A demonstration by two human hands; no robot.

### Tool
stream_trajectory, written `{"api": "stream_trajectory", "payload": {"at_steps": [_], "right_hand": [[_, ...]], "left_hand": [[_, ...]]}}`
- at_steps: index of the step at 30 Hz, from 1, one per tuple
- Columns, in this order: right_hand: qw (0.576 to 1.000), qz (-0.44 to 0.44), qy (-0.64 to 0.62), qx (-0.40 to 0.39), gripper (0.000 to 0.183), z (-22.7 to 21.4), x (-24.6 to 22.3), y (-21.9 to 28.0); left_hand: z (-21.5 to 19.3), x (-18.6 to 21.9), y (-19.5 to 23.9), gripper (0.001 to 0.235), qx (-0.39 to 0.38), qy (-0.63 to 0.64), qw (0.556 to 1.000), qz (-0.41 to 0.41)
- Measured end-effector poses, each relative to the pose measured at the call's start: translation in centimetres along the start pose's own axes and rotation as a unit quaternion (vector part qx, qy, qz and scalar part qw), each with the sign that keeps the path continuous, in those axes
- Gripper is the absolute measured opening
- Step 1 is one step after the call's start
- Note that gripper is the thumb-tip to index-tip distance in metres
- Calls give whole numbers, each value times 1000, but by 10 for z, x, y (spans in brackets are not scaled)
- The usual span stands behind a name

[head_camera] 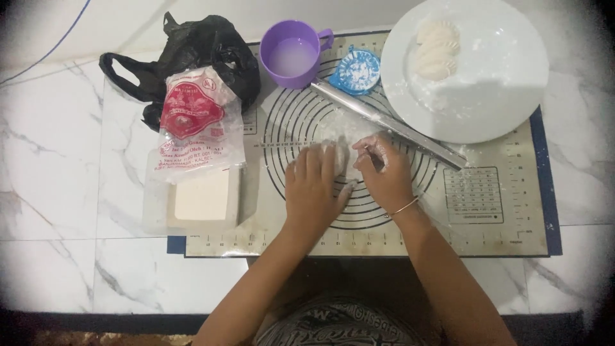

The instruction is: Kneading and shaping a small ball of dough on a silicone mat

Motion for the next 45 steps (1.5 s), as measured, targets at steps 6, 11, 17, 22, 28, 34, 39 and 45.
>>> {"api": "stream_trajectory", "payload": {"at_steps": [6,11,17,22,28,34,39,45], "right_hand": [[1000,-6,5,-11,13,0,1,-1],[1000,-10,11,-5,16,0,0,0],[1000,-3,12,-2,15,1,-8,1],[1000,4,18,-1,17,1,-3,1],[1000,10,9,2,17,1,-5,-1],[1000,9,1,3,17,0,-6,1],[1000,15,13,2,15,1,2,0],[999,25,-8,20,16,-1,8,0]], "left_hand": [[21,-6,-28,64,44,-31,999,1],[11,-15,-46,60,-41,-22,999,8],[-2,-20,-57,55,-90,-18,995,26],[-8,-22,-56,51,-76,19,997,25],[-4,-26,-55,48,-62,25,997,39],[-12,-29,-54,42,-22,71,997,32],[-31,-39,-53,39,-21,215,974,-70],[14,-56,-39,33,18,432,840,-328]]}}
Point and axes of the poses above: each hand's wrist, its own y-axis away from the middle knuckle, its own z-axis out of the palm, x = y × z, the point moved 6 cm from there along -y, towards the middle knuckle, and after that the axes turned 12 degrees about -y, right-handed, at the moved point
